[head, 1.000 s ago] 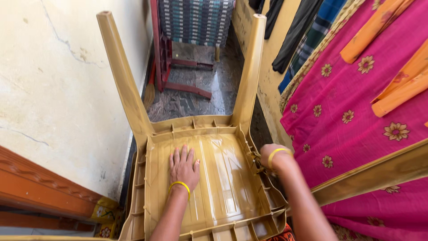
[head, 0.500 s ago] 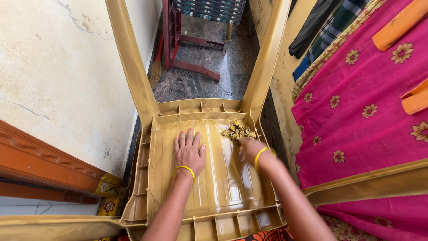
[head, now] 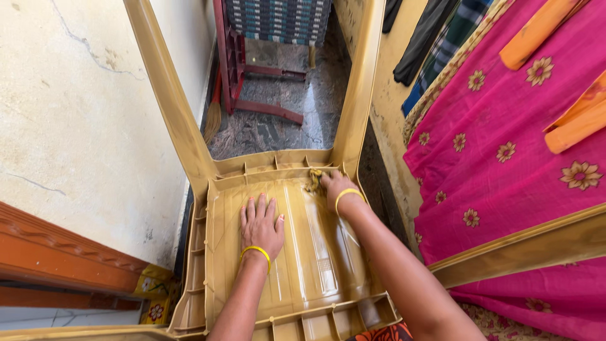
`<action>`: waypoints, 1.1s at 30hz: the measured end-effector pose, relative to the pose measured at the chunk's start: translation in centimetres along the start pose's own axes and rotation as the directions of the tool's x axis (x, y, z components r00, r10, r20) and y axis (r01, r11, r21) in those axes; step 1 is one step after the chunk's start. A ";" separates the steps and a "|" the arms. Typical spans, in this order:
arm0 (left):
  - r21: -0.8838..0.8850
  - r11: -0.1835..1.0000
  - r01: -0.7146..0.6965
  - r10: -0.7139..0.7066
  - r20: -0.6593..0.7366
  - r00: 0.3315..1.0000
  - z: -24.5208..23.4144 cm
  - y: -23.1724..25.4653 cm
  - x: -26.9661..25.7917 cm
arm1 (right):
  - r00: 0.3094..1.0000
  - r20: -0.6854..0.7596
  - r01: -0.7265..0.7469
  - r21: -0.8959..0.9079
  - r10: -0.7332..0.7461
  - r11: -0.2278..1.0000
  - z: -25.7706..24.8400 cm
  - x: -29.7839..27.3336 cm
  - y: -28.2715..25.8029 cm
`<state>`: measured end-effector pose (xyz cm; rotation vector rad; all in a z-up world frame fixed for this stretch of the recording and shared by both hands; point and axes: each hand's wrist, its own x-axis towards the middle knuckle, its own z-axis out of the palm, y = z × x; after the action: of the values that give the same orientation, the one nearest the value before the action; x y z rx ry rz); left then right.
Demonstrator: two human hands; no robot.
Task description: The person cleans the underside and legs of a plastic chair using a cloth.
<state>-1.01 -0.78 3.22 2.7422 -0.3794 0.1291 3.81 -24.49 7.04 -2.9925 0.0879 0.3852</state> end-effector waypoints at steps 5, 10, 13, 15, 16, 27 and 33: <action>0.020 1.000 -0.004 0.004 -0.005 1.000 0.1 0.0 0.0 | 0.990 0.141 0.040 -0.057 -0.032 0.998 0.7 -8.7 -0.6; 0.046 0.999 -0.002 0.002 0.012 1.000 0.1 -0.1 0.4 | 0.920 0.378 0.092 0.059 -0.107 0.994 1.1 -15.9 -0.7; 0.018 1.000 -0.019 0.020 -0.032 0.999 1.1 -0.6 0.4 | 0.905 0.301 0.194 0.339 -0.301 0.921 2.3 -17.3 -2.5; -0.054 0.997 -0.046 0.041 -0.101 0.994 2.1 -1.4 0.4 | 0.855 0.290 0.178 0.614 -0.430 0.769 3.0 -16.7 -3.9; -0.086 0.995 -0.059 0.047 -0.139 0.989 2.7 -2.2 0.5 | 0.817 0.326 0.085 0.748 -0.476 0.658 3.2 -16.2 -4.6; -0.221 0.969 -0.110 0.067 -0.193 0.979 6.4 -5.8 1.6 | 0.932 -0.240 -0.146 0.439 0.272 0.887 0.1 -8.6 4.9; -0.091 0.992 -0.091 0.078 -0.144 0.987 3.3 -2.9 1.2 | 0.883 -0.091 -0.331 0.575 0.460 0.748 6.1 -8.1 4.8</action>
<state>1.11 0.31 -0.71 2.6035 -0.4507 0.3150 -5.87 -28.10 2.66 -2.4049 0.7435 0.0265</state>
